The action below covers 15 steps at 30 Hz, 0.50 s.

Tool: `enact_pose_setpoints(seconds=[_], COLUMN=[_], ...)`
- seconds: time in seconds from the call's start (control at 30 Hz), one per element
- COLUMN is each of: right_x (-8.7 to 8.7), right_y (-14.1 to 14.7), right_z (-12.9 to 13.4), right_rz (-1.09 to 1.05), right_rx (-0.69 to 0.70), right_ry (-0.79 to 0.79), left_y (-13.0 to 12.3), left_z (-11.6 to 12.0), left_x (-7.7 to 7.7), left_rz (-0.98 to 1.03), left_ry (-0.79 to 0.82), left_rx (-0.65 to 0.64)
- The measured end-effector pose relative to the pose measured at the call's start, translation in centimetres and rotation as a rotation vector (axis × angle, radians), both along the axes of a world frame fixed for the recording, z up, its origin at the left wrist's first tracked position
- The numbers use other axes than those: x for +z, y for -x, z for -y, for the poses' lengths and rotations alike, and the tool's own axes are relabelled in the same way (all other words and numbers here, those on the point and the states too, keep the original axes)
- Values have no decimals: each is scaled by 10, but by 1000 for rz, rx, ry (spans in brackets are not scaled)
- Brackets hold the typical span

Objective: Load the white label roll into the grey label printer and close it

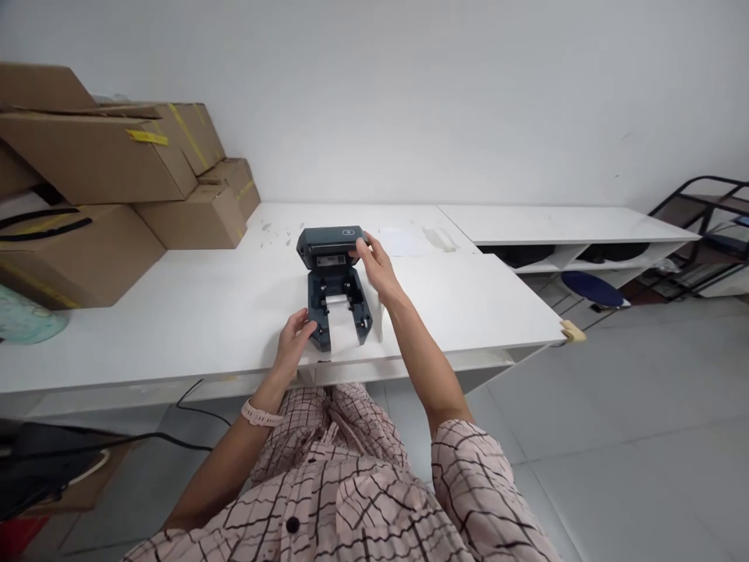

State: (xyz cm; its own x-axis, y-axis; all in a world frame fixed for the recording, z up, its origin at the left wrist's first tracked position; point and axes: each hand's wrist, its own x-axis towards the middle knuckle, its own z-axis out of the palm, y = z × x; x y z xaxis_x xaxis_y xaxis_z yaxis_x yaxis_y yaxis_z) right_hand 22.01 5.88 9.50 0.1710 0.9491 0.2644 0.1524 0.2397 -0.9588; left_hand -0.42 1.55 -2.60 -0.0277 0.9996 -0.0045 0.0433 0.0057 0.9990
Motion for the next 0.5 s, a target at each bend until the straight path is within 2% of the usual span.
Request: enact_pose_setpoints(seconds=[0.1,0.27,0.33,0.4,0.5], right_x=[6,1,-2,-5,-12], right_y=[1,2,0,-3,-4], right_z=[-29,-68,-77,-81,-81], right_rz=[43,154,296,523,802], right_rx=[4,31,27,60,239], right_ry=[-41,-148,-179,-190,-152], left_y=[-2,-7,-9,-13,-18], left_z=[-10,-28,-38,-48,-62], left_x=[5,11,12,14,19], left_rz=[-54,-95,-117,-133,-175], left_ry=[34,46,46,45,40], left_rx=[-23,-21,-5,6,6])
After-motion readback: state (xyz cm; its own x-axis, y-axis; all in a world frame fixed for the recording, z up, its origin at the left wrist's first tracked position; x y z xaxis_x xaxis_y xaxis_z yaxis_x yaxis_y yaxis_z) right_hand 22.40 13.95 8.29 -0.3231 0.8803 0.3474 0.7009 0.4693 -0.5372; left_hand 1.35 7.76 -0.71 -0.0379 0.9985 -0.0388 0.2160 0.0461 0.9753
